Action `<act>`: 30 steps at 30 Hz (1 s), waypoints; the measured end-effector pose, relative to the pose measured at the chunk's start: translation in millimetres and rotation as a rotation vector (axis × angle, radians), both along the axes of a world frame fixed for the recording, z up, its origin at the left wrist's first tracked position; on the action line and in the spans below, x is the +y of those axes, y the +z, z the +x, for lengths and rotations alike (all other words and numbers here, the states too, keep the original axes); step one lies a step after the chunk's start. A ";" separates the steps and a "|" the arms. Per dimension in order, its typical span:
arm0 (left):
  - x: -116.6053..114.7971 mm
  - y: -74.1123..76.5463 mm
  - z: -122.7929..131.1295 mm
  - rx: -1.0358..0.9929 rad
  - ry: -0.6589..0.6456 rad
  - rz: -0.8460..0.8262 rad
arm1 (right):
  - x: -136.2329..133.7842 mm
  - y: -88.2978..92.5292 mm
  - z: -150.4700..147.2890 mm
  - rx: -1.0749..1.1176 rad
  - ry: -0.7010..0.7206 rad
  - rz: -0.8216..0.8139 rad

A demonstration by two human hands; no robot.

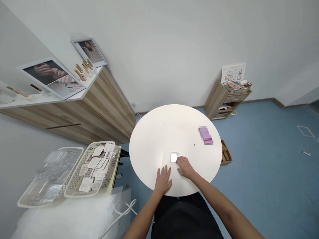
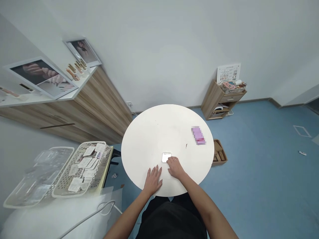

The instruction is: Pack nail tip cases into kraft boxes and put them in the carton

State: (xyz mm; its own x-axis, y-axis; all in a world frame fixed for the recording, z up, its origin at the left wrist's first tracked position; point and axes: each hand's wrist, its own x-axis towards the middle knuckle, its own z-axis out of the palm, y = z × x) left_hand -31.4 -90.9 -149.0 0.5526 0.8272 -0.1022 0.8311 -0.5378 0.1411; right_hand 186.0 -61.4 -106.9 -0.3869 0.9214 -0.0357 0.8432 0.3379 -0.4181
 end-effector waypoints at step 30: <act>95.3 68.4 -4.8 -0.592 0.373 -0.539 | 6.7 25.5 28.0 0.258 -0.324 -0.205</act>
State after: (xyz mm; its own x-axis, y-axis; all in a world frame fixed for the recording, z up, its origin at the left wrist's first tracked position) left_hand -36.2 4.4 -80.6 0.3418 0.8859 -0.3134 0.6495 0.0184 0.7602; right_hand 214.0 -54.7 -81.4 -0.1002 0.9803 -0.1700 0.7512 -0.0375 -0.6591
